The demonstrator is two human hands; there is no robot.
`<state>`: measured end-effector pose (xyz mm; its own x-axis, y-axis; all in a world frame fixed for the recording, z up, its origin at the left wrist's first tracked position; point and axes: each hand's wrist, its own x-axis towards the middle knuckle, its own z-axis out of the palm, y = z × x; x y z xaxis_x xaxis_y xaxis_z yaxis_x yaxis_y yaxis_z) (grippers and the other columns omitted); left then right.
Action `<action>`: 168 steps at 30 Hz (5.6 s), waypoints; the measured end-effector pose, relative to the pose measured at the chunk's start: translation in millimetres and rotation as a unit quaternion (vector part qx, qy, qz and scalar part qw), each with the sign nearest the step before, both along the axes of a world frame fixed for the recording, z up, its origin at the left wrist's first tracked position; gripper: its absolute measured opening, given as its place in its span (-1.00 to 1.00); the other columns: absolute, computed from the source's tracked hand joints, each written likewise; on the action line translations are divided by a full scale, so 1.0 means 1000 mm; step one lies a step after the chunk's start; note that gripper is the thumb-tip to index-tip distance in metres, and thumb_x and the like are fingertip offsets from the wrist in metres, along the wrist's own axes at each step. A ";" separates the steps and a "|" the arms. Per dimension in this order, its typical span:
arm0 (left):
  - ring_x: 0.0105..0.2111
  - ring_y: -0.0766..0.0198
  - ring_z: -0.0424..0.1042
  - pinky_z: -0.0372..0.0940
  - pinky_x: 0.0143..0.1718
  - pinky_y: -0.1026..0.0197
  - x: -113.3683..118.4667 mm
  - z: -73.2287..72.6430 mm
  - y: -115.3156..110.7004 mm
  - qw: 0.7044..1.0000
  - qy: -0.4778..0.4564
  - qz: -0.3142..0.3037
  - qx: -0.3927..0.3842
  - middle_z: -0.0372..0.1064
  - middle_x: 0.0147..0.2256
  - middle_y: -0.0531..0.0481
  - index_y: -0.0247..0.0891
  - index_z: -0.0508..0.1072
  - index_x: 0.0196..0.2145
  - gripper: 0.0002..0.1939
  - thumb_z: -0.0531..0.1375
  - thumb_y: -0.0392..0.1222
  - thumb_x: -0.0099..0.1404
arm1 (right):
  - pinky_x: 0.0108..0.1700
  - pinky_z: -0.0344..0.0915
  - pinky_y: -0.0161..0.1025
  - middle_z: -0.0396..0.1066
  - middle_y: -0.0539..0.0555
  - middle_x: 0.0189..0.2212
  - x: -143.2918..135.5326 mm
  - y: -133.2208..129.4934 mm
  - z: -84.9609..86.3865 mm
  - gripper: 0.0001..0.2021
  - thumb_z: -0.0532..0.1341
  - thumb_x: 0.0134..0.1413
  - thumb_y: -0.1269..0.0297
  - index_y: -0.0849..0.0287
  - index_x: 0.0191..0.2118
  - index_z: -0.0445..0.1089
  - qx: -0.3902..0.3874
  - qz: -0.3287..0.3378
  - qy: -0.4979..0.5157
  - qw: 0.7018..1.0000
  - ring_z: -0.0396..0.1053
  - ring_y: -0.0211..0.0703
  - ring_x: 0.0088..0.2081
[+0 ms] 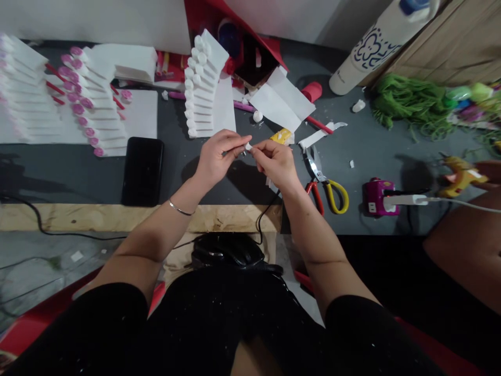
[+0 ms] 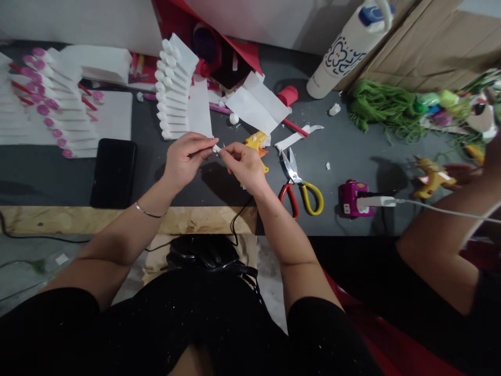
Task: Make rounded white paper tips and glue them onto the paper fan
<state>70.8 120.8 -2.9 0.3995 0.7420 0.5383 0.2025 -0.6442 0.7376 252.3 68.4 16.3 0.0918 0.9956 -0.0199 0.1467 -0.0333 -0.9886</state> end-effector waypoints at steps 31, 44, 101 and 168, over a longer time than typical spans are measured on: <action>-0.47 0.38 0.44 0.37 -0.41 0.30 0.008 0.006 -0.005 0.987 -0.061 0.004 -0.146 0.55 -0.34 0.01 -0.19 0.57 -0.33 -0.81 0.37 -0.03 0.33 | -0.60 -0.01 -0.37 0.18 -0.20 -0.73 -0.002 0.006 -0.008 -0.73 0.36 0.24 0.09 0.12 -0.41 0.43 -0.011 0.019 -0.026 0.999 0.07 -0.42 -0.69; -0.38 0.32 0.52 0.44 -0.28 0.26 0.011 0.008 -0.011 0.975 -0.080 0.035 -0.204 0.60 -0.32 -0.04 -0.23 0.59 -0.30 -0.79 0.39 -0.04 0.29 | -0.61 0.00 -0.32 0.19 -0.17 -0.72 -0.011 -0.003 0.000 -0.64 0.37 0.14 -0.08 0.10 -0.41 0.41 0.024 -0.018 -0.014 0.999 0.09 -0.38 -0.70; -0.14 0.21 0.55 0.45 -0.07 0.17 0.010 -0.006 -0.017 0.983 0.135 0.065 0.111 0.54 -0.17 -0.12 -0.26 0.58 -0.03 -0.74 0.08 -0.22 0.57 | -0.57 0.02 -0.32 0.24 -0.15 -0.68 -0.019 -0.002 -0.015 -0.63 0.27 0.29 -0.06 0.12 -0.39 0.38 0.076 -0.089 -0.047 0.992 0.18 -0.38 -0.66; -0.32 0.32 0.53 0.43 -0.32 0.28 0.010 -0.006 -0.015 0.992 0.024 0.123 -0.030 0.52 -0.29 -0.01 -0.18 0.51 -0.29 -0.72 0.22 0.04 0.51 | -0.46 0.23 -0.30 0.49 -0.08 -0.52 -0.014 -0.007 -0.006 -0.72 0.23 0.33 0.02 0.11 -0.31 0.39 0.090 0.011 -0.092 0.992 0.33 -0.36 -0.57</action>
<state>80.3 105.6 -9.2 0.2257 0.8506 0.4748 0.3837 -0.5257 0.7593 238.5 61.0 9.9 0.0562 0.9832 0.1736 0.3242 0.1465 -0.9346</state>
